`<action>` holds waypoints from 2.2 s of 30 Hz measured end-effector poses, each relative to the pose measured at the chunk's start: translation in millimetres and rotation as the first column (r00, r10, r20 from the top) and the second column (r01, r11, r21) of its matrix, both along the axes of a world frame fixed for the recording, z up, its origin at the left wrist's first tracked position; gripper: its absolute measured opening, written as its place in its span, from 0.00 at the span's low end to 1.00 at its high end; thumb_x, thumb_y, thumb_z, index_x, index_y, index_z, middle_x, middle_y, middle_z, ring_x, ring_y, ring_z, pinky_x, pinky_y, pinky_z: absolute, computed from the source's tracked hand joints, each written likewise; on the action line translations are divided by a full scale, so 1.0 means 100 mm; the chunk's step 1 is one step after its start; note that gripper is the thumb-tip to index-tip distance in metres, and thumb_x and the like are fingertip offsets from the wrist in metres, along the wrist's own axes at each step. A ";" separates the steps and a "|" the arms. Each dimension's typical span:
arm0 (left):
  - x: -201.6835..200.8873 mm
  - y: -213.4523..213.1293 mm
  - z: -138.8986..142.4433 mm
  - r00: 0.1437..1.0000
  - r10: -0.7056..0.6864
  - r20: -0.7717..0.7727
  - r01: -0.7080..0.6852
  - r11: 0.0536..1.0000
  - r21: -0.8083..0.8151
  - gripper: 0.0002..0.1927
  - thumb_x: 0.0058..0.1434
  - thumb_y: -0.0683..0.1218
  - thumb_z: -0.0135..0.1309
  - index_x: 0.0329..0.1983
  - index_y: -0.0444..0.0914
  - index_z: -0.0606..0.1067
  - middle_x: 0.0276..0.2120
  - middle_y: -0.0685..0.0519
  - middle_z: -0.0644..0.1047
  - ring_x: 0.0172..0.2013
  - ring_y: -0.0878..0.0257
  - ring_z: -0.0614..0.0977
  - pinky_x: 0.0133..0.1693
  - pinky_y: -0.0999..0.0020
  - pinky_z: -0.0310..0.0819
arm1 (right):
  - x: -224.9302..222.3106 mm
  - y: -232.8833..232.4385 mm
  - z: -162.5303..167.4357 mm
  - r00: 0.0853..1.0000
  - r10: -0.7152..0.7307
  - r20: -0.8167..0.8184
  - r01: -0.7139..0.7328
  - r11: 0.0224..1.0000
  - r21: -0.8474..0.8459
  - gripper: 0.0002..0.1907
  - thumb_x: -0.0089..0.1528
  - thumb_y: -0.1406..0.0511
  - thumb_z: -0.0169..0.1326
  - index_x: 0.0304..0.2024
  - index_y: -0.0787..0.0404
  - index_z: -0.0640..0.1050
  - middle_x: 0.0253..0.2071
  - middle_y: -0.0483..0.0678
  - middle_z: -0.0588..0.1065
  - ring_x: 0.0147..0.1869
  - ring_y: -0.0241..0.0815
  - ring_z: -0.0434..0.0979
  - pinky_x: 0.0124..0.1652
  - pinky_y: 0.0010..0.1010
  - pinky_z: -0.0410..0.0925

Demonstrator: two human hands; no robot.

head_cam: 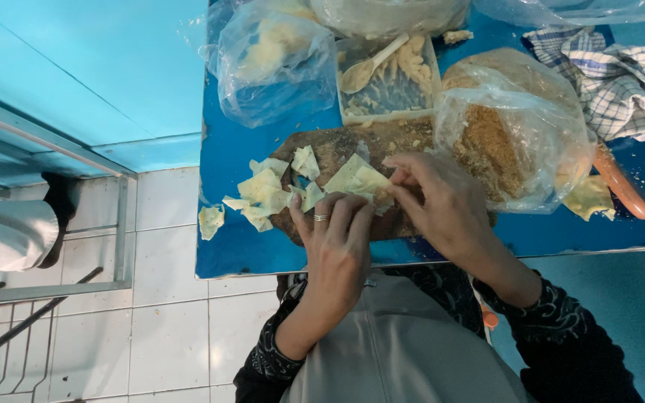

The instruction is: The person picks up thin square dough wrappers from a cutting board, folds each wrapper over by hand, and places the folded pieces into a plastic bag on the table. They work through the stack of wrappers one at a time, occasionally repositioning pieces on the board.

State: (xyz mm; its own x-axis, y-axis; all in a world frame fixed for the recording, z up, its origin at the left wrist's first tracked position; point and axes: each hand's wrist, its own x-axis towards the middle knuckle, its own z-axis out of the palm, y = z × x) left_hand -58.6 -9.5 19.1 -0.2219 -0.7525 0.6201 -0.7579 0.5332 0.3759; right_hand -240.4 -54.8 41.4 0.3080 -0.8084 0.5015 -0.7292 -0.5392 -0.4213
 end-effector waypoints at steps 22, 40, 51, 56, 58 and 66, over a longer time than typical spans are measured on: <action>0.12 0.00 0.01 0.999 -0.040 -0.007 0.040 0.999 -0.003 0.16 0.56 0.34 0.55 0.49 0.34 0.75 0.48 0.50 0.75 0.55 0.51 0.75 0.67 0.31 0.49 | -0.12 0.02 0.20 0.993 -0.013 -0.117 0.010 1.000 -0.023 0.08 0.65 0.66 0.61 0.46 0.59 0.80 0.42 0.47 0.78 0.45 0.45 0.80 0.41 0.36 0.72; 0.13 0.00 -0.01 0.999 -0.031 -0.045 0.030 1.000 -0.008 0.13 0.60 0.36 0.56 0.49 0.35 0.75 0.49 0.51 0.75 0.56 0.52 0.75 0.68 0.32 0.48 | 0.02 0.09 0.12 0.990 -0.024 -0.136 0.025 1.000 0.000 0.08 0.63 0.64 0.61 0.43 0.60 0.80 0.40 0.47 0.73 0.44 0.46 0.77 0.37 0.38 0.71; 0.11 0.01 0.00 1.000 -0.018 -0.014 0.018 1.000 -0.012 0.14 0.58 0.36 0.56 0.49 0.35 0.75 0.49 0.51 0.75 0.56 0.53 0.75 0.68 0.31 0.47 | 0.05 0.06 0.10 0.995 0.040 -0.096 -0.044 0.998 -0.043 0.07 0.66 0.65 0.59 0.43 0.60 0.76 0.40 0.48 0.75 0.45 0.48 0.77 0.40 0.41 0.70; 0.12 0.01 -0.03 1.000 -0.021 0.002 0.021 1.000 -0.017 0.16 0.58 0.36 0.55 0.50 0.34 0.76 0.50 0.51 0.75 0.57 0.53 0.75 0.68 0.31 0.46 | 0.07 0.08 0.10 0.994 0.011 -0.112 -0.020 0.997 -0.073 0.08 0.66 0.67 0.60 0.46 0.62 0.76 0.40 0.50 0.77 0.41 0.48 0.80 0.35 0.39 0.72; 0.11 0.01 -0.04 1.000 -0.021 0.005 0.021 1.000 -0.020 0.15 0.58 0.36 0.55 0.49 0.34 0.76 0.50 0.51 0.75 0.57 0.53 0.75 0.68 0.31 0.45 | 0.07 0.10 0.12 0.986 -0.015 -0.169 -0.016 0.984 -0.180 0.08 0.67 0.68 0.60 0.47 0.60 0.76 0.40 0.50 0.77 0.42 0.50 0.80 0.36 0.40 0.72; 0.12 0.01 -0.04 1.000 -0.023 -0.009 0.023 1.000 -0.011 0.15 0.58 0.36 0.55 0.49 0.34 0.75 0.49 0.51 0.75 0.57 0.53 0.75 0.67 0.31 0.46 | 0.02 0.13 0.21 0.991 0.066 -0.114 -0.067 0.998 -0.004 0.11 0.64 0.68 0.60 0.50 0.61 0.79 0.42 0.49 0.78 0.42 0.47 0.81 0.35 0.39 0.72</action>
State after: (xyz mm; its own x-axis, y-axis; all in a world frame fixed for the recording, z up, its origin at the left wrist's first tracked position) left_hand -46.8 -8.6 15.5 -0.2337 -0.7407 0.6299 -0.7419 0.5546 0.3769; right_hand -238.8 -41.3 62.7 0.4161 -0.7806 0.4664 -0.7345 -0.5909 -0.3337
